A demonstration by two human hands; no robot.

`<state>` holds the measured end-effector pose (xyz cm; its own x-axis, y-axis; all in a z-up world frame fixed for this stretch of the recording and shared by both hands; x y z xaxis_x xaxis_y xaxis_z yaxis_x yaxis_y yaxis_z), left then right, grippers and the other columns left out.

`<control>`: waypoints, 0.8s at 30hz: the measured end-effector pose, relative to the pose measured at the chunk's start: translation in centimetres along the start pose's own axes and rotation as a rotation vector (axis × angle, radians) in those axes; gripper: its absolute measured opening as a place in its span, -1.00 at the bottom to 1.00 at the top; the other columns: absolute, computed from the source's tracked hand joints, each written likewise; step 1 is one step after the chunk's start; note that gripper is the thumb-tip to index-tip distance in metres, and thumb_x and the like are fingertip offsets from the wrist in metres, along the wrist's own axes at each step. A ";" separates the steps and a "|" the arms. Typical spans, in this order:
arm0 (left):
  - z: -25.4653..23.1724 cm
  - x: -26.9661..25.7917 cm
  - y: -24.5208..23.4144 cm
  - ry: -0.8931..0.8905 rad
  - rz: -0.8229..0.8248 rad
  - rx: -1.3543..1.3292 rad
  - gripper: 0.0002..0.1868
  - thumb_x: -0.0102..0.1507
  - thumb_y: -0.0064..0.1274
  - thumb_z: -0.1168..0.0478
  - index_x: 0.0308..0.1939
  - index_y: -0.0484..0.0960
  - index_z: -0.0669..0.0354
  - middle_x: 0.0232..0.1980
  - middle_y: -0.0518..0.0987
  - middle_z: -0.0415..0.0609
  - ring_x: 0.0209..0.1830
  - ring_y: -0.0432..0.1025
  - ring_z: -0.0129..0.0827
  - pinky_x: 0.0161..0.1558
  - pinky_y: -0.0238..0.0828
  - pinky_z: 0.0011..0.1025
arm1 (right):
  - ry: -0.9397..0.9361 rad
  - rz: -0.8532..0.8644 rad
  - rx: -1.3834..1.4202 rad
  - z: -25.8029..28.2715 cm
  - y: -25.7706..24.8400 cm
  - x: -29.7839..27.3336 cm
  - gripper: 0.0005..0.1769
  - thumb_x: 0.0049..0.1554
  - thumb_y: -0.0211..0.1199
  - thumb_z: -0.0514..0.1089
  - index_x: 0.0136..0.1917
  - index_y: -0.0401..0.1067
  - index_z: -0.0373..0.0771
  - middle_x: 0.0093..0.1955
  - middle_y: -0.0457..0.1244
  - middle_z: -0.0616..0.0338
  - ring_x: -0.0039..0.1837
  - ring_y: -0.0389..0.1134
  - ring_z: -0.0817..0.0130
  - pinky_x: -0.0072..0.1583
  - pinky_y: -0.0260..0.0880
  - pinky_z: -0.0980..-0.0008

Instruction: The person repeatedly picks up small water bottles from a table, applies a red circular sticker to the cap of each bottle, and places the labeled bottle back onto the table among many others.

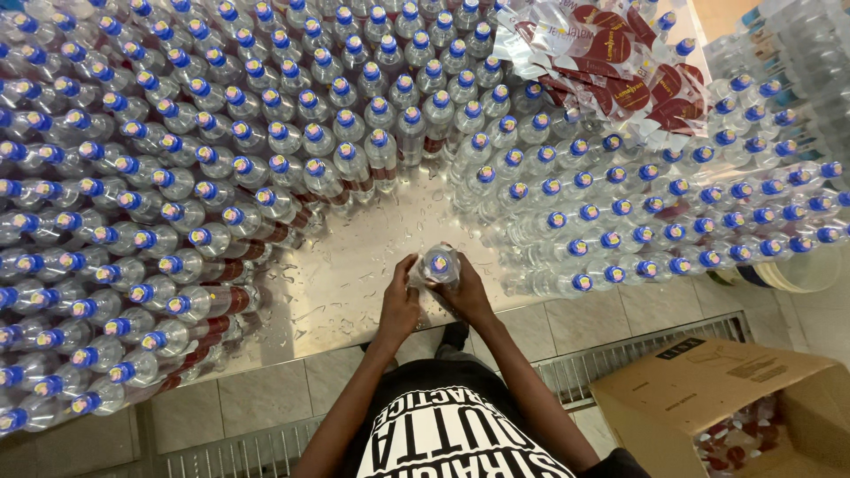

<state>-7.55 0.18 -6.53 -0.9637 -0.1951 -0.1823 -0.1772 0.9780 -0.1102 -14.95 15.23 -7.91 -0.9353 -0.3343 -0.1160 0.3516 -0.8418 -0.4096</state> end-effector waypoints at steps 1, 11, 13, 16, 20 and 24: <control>-0.7 -0.2 -0.1 0.001 0.004 0.000 -0.25 0.36 -0.31 0.60 0.65 0.24 0.15 0.62 0.33 0.34 0.70 0.05 0.32 0.63 0.05 0.21 | 0.002 -0.004 0.000 -1.3 0.7 0.1 0.01 0.01 0.69 0.19 0.59 0.33 -0.15 0.44 0.36 -0.16 0.52 0.33 -0.18 0.53 0.31 -0.16; -5.3 1.1 2.0 0.338 0.008 0.245 -0.31 0.42 0.23 0.06 0.57 0.38 0.23 0.57 0.40 0.27 0.63 0.22 0.24 0.58 0.16 0.14 | -0.041 -0.048 0.050 -1.9 1.7 0.0 -0.11 0.00 0.57 -0.15 0.54 0.31 -0.28 0.22 0.41 -0.24 0.32 0.47 -0.18 0.27 0.54 -0.09; -4.6 1.4 2.1 0.368 0.000 0.276 -0.37 0.44 0.19 0.11 0.55 0.40 0.22 0.55 0.42 0.23 0.62 0.25 0.21 0.57 0.19 0.10 | -0.043 -0.052 -0.009 -2.3 2.0 0.1 -0.17 0.01 0.54 -0.18 0.51 0.35 -0.30 0.19 0.42 -0.27 0.27 0.47 -0.26 0.26 0.54 -0.16; -4.4 1.2 1.7 0.351 -0.010 0.282 -0.41 0.45 0.17 0.12 0.53 0.44 0.23 0.51 0.45 0.21 0.60 0.28 0.18 0.56 0.22 0.09 | -0.095 -0.049 -0.047 -1.9 2.5 0.1 -0.20 0.03 0.54 -0.14 0.49 0.36 -0.29 0.16 0.42 -0.25 0.23 0.49 -0.27 0.20 0.56 -0.12; -4.0 1.9 1.6 0.323 0.005 0.256 -0.42 0.46 0.18 0.11 0.53 0.46 0.18 0.51 0.47 0.14 0.61 0.30 0.11 0.56 0.22 0.06 | -0.108 -0.081 -0.037 -2.4 2.5 0.1 -0.25 0.06 0.53 -0.15 0.47 0.38 -0.26 0.13 0.42 -0.23 0.19 0.50 -0.27 0.13 0.58 -0.10; -4.2 1.8 1.4 0.337 0.019 0.237 -0.42 0.46 0.18 0.12 0.54 0.45 0.16 0.50 0.47 0.11 0.59 0.32 0.07 0.55 0.25 -0.01 | -0.054 -0.088 -0.033 -3.5 2.9 0.1 -0.26 0.07 0.51 -0.13 0.48 0.38 -0.20 0.11 0.43 -0.18 0.16 0.51 -0.21 0.08 0.60 -0.09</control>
<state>-10.37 1.54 -2.96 -0.9848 -0.1034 0.1393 -0.1455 0.9295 -0.3389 -14.12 14.21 -12.27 -0.9588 -0.2826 -0.0292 0.2656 -0.8550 -0.4455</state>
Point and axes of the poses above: each hand's wrist, its own x-axis towards the middle knuckle, its own y-axis out of the palm, z = x × y, the point moved 7 cm from there along x, towards the middle knuckle
